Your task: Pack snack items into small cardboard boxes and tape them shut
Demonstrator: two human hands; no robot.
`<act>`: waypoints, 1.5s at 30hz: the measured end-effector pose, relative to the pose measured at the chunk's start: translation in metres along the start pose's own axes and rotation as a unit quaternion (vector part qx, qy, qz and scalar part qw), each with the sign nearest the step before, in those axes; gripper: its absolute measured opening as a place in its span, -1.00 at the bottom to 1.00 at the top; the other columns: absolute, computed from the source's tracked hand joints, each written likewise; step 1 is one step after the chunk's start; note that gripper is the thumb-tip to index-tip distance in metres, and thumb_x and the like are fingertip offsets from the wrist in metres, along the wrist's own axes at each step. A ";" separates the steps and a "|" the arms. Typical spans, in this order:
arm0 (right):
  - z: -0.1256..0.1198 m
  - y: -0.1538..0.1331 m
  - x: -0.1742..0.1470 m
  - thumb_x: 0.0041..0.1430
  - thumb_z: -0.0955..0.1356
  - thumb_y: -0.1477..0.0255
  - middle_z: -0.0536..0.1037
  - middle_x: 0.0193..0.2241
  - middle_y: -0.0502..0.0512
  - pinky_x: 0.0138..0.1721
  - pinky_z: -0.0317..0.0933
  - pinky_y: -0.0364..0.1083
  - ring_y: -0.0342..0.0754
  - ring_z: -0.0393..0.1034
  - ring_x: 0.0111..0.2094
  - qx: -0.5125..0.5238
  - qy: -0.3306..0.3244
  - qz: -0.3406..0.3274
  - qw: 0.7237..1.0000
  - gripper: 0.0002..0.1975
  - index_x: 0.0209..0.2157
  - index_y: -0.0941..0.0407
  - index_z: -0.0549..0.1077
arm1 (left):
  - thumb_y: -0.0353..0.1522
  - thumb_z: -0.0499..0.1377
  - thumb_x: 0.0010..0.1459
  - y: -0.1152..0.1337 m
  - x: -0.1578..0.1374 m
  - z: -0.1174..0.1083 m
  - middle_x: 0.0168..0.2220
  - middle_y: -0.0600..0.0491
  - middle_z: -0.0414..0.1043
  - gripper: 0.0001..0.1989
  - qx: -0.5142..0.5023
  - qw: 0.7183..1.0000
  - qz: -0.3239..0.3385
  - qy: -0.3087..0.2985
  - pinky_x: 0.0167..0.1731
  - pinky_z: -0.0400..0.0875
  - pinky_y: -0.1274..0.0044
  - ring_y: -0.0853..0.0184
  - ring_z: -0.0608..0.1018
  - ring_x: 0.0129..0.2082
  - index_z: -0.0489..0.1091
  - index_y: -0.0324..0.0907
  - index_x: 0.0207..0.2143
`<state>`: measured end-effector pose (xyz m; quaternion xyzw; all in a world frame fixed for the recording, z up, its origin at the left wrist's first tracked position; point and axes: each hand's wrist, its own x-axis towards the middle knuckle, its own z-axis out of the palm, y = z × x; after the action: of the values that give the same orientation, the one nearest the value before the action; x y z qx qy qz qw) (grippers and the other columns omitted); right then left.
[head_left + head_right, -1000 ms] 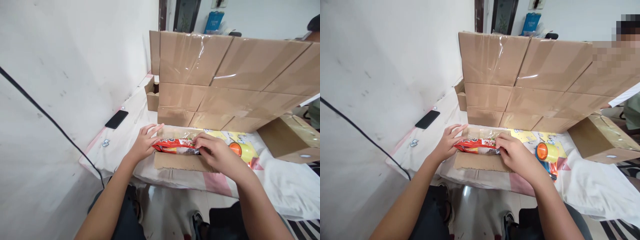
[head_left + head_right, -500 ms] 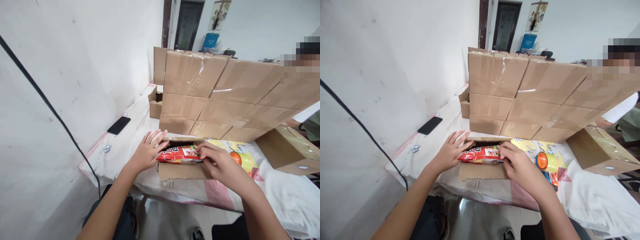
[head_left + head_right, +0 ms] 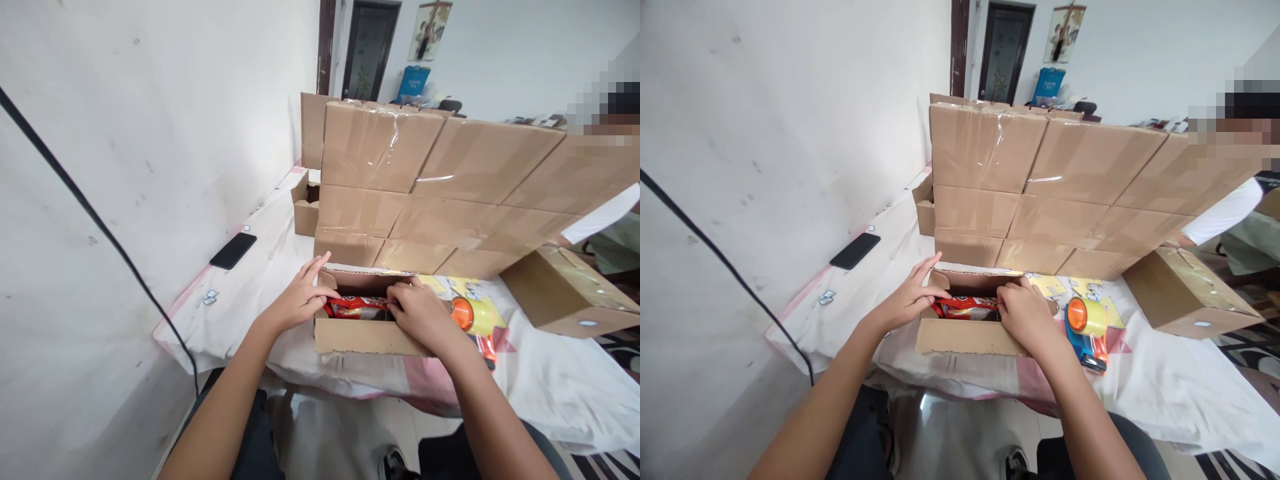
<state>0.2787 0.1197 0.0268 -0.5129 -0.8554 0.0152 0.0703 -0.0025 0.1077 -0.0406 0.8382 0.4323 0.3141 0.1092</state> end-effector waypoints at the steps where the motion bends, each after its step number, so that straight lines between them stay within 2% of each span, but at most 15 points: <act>1: 0.001 0.000 0.000 0.19 0.28 0.60 0.57 -0.41 0.14 -0.26 0.11 0.00 0.13 0.31 -0.19 -0.005 -0.001 -0.001 1.000 -0.74 -0.54 0.08 0.39 | -0.44 0.05 0.29 0.002 0.000 -0.001 0.51 0.22 -0.29 -0.63 0.008 1.000 0.002 -0.006 0.34 0.19 0.04 0.01 0.00 0.46 0.60 0.08 -0.08; 6: 0.003 -0.001 0.002 0.25 0.28 0.55 0.64 -0.29 0.15 -0.15 0.16 0.06 0.16 0.36 -0.09 -0.010 -0.026 0.000 1.000 -0.77 -0.38 0.08 0.56 | -0.38 0.05 0.31 0.010 0.000 -0.005 0.49 0.06 -0.14 -0.73 0.094 0.996 0.005 0.011 0.32 0.16 0.01 -0.03 0.01 0.45 0.57 -0.08 -0.29; 11: -0.001 -0.003 0.002 0.32 0.30 0.39 0.67 -0.17 0.13 -0.01 0.17 0.12 0.18 0.39 -0.01 -0.012 -0.065 0.014 0.998 -0.77 -0.20 0.05 0.63 | -0.43 0.01 0.30 0.014 0.000 -0.009 0.47 0.02 -0.10 -0.72 0.094 0.995 0.014 -0.012 0.34 0.12 0.07 0.03 -0.01 0.45 0.47 -0.15 -0.40; 15: -0.006 -0.003 0.001 0.29 0.37 0.21 0.67 -0.11 0.09 0.04 0.18 0.14 0.19 0.43 0.03 0.007 -0.082 0.023 0.996 -0.74 -0.12 0.00 0.63 | -0.42 -0.02 0.32 0.013 0.001 -0.006 0.46 0.06 -0.09 -0.72 0.018 1.000 -0.004 -0.015 0.36 0.09 0.10 0.08 -0.03 0.45 0.45 -0.13 -0.37; 18: -0.008 -0.003 0.001 0.30 0.36 0.21 0.68 -0.11 0.04 0.05 0.17 0.13 0.15 0.49 -0.03 0.022 -0.087 0.029 0.995 -0.76 -0.13 -0.06 0.64 | -0.39 -0.03 0.33 0.010 0.002 0.000 0.46 0.05 -0.12 -0.75 -0.065 0.998 -0.025 -0.007 0.36 0.12 0.14 0.12 0.01 0.43 0.42 -0.13 -0.32; 21: -0.006 -0.004 0.002 0.33 0.34 0.25 0.69 -0.15 0.03 0.06 0.14 0.14 0.13 0.49 -0.02 0.027 -0.085 0.021 0.996 -0.78 -0.18 -0.06 0.65 | -0.37 -0.04 0.31 0.005 0.002 0.007 0.45 0.02 -0.12 -0.78 -0.126 0.991 -0.033 0.026 0.36 0.12 0.15 0.12 0.07 0.40 0.37 -0.13 -0.33; 24: -0.001 -0.005 0.005 0.34 0.32 0.28 0.69 -0.17 0.05 0.05 0.14 0.15 0.14 0.51 -0.05 0.018 -0.076 0.030 0.996 -0.77 -0.20 -0.03 0.64 | -0.34 -0.09 0.34 0.000 0.003 0.010 0.41 0.00 -0.02 -0.71 -0.171 0.981 -0.018 0.085 0.35 0.13 0.17 0.13 0.14 0.37 0.32 -0.15 -0.41; 27: 0.002 -0.006 0.008 0.35 0.31 0.32 0.69 -0.16 0.08 0.04 0.16 0.16 0.14 0.53 -0.09 0.011 -0.054 0.036 0.998 -0.76 -0.17 0.02 0.63 | -0.31 -0.13 0.38 -0.002 0.004 0.009 0.37 0.00 0.05 -0.64 -0.174 0.977 -0.013 0.122 0.33 0.15 0.18 0.15 0.19 0.34 0.35 -0.14 -0.42; 31: -0.007 0.000 0.004 0.35 0.29 0.37 0.67 -0.14 0.10 -0.02 0.24 0.06 0.12 0.51 -0.07 0.041 0.019 0.010 0.999 -0.76 -0.16 0.06 0.61 | -0.29 0.01 0.35 0.003 0.005 0.008 0.36 -0.06 0.07 -0.80 -0.114 0.985 -0.016 0.124 0.32 0.16 0.15 0.13 0.19 0.34 0.41 -0.09 -0.12; 33: -0.018 0.009 -0.003 0.35 0.28 0.38 0.67 -0.16 0.08 -0.02 0.26 0.05 0.09 0.52 -0.09 0.063 0.077 0.011 0.995 -0.77 -0.19 0.05 0.60 | -0.32 0.07 0.32 0.005 0.005 0.009 0.34 -0.08 0.11 -0.76 -0.088 0.989 -0.012 0.119 0.31 0.17 0.14 0.13 0.21 0.33 0.37 -0.06 0.01; 36: -0.033 0.027 -0.015 0.33 0.28 0.35 0.67 -0.18 0.10 -0.04 0.28 0.05 0.11 0.53 -0.11 0.083 0.162 0.057 0.982 -0.77 -0.22 0.07 0.58 | -0.37 0.08 0.32 0.005 0.007 0.010 0.32 -0.07 0.13 -0.65 -0.063 0.991 0.001 0.117 0.30 0.19 0.14 0.15 0.23 0.31 0.31 -0.02 0.13; 39: -0.038 0.043 -0.024 0.31 0.28 0.31 0.67 -0.20 0.11 -0.15 0.32 0.02 0.09 0.54 -0.17 0.122 0.172 0.115 0.971 -0.76 -0.24 0.07 0.57 | -0.39 0.10 0.30 0.003 0.008 0.013 0.32 -0.09 0.12 -0.63 -0.063 0.989 0.004 0.131 0.28 0.23 0.14 0.16 0.26 0.29 0.31 -0.02 0.14; 42: -0.031 0.055 -0.029 0.29 0.27 0.33 0.67 -0.23 0.06 -0.22 0.34 -0.01 0.05 0.54 -0.23 0.168 0.120 0.132 0.970 -0.76 -0.25 0.06 0.57 | -0.44 0.09 0.27 0.003 0.009 0.014 0.27 -0.10 0.16 -0.73 -0.081 0.984 0.000 0.156 0.26 0.28 0.15 0.17 0.29 0.28 0.38 -0.08 0.01; 44: -0.024 0.061 -0.031 0.24 0.26 0.41 0.67 -0.22 0.05 -0.22 0.35 0.00 0.06 0.54 -0.22 0.161 0.099 0.134 0.973 -0.76 -0.23 0.05 0.58 | -0.49 0.06 0.25 0.004 0.009 0.013 0.24 -0.07 0.20 -0.81 -0.080 0.984 0.004 0.158 0.23 0.31 0.17 0.16 0.30 0.27 0.45 -0.11 -0.24; 45: -0.021 0.064 -0.032 0.21 0.26 0.46 0.66 -0.20 0.06 -0.21 0.36 0.01 0.07 0.54 -0.20 0.143 0.094 0.131 0.976 -0.75 -0.23 0.05 0.58 | -0.51 0.05 0.24 0.005 0.009 0.012 0.24 -0.03 0.22 -0.78 -0.070 0.986 0.008 0.151 0.23 0.30 0.17 0.15 0.30 0.26 0.46 -0.12 -0.36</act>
<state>0.3521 0.1212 0.0377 -0.6045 -0.7592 0.0982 0.2202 0.0119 0.1130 -0.0442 0.7748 0.4144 0.4671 0.0987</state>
